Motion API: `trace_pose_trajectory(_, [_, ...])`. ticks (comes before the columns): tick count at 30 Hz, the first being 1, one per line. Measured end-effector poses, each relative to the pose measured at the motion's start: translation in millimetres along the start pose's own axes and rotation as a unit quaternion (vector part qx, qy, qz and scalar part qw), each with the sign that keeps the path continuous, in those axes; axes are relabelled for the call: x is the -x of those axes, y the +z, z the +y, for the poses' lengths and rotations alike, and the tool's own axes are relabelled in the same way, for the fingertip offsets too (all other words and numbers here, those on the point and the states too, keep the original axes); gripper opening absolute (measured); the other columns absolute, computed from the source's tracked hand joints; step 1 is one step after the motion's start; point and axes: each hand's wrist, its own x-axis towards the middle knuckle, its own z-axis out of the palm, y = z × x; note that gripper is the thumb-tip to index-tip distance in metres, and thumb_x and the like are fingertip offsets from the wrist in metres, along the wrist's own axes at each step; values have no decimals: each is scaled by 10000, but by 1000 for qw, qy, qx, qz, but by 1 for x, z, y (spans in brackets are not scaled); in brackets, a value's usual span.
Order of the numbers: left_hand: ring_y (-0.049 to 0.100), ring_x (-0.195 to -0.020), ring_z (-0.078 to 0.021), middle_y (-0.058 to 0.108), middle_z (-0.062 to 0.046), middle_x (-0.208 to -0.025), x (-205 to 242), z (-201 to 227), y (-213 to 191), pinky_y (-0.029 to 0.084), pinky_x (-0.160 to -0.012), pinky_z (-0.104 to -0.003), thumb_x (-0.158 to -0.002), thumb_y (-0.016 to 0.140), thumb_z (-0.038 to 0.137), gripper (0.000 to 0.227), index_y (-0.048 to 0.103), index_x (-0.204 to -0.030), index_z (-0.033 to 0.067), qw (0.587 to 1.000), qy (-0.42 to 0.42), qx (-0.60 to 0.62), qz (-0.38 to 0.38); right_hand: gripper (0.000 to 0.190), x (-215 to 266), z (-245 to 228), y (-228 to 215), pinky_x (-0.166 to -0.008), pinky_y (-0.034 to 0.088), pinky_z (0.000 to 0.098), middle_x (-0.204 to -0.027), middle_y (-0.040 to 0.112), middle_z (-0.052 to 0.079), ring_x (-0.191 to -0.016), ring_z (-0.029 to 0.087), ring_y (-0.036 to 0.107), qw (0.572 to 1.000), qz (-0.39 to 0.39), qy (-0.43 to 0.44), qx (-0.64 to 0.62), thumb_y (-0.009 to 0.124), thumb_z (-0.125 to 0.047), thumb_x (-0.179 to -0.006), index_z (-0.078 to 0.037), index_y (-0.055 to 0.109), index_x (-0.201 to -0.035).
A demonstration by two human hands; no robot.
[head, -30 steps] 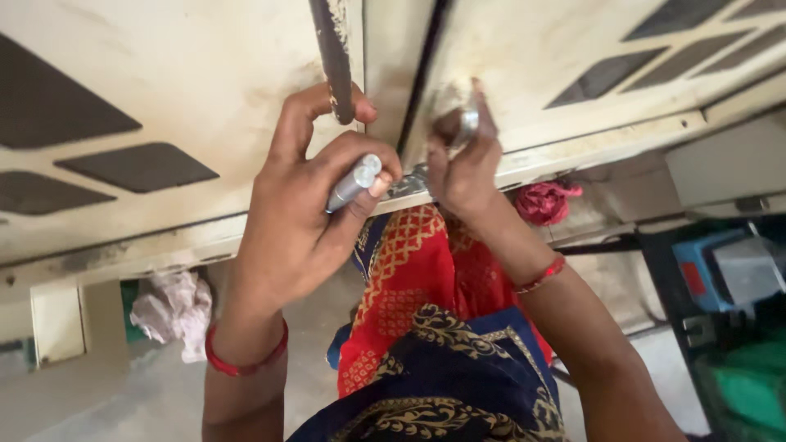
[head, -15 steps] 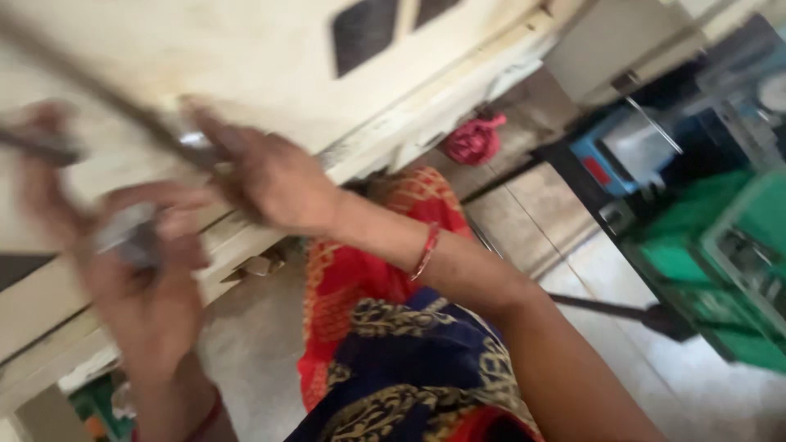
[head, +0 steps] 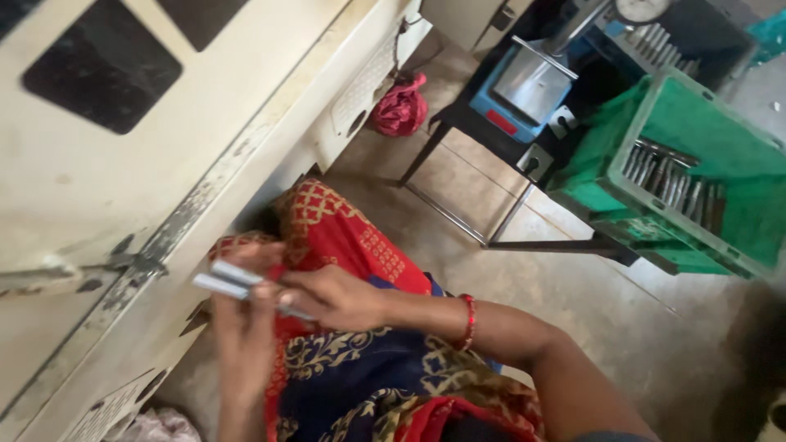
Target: The person sits on the floor and uses a metal rod and a cloth to clean the interior of a large machine. They wipe surfaces, handle metal rods, and place them into a green crate.
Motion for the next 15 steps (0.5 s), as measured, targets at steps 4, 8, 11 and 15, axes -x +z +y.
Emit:
trace_pose_trajectory(4, [611,-1281,-238,649,-152,-1394,-11,-3,45,471,-1118,-361,-1084,457,166,308,514,-1319,-25,991,-49,55,-113,310,50,29,-31,-631,556,412,-838,685,157,-729,314,715,974,158,-58,152,540,-331,-1086,-55,609,-1210])
trace_pose_trajectory(8, [706,-1117,-262,708,-192,-1212,-26,-8,62,556,-996,-392,-1080,436,170,302,528,-1309,-3,992,-108,31,-56,290,93,100,-68,-583,544,460,-833,719,182,-700,361,706,904,289,115,293,633,-333,-1013,-80,640,-1154])
trace_pose_trajectory(11, [736,-1029,-283,725,-204,-1180,-30,-12,58,607,-931,-424,-1068,411,204,319,522,-1301,16,978,-177,95,-48,209,131,156,-103,-653,524,534,-886,723,209,-779,419,689,848,121,325,402,566,-305,-1078,-172,711,-1148])
trace_pose_trajectory(15, [729,-1004,-286,726,-219,-1165,-36,-19,48,593,-895,-413,-1073,412,217,330,528,-1312,21,976,-192,98,-43,353,168,173,-139,-744,555,408,-1035,722,160,-905,268,708,918,263,242,169,628,-222,-946,-20,610,-1236])
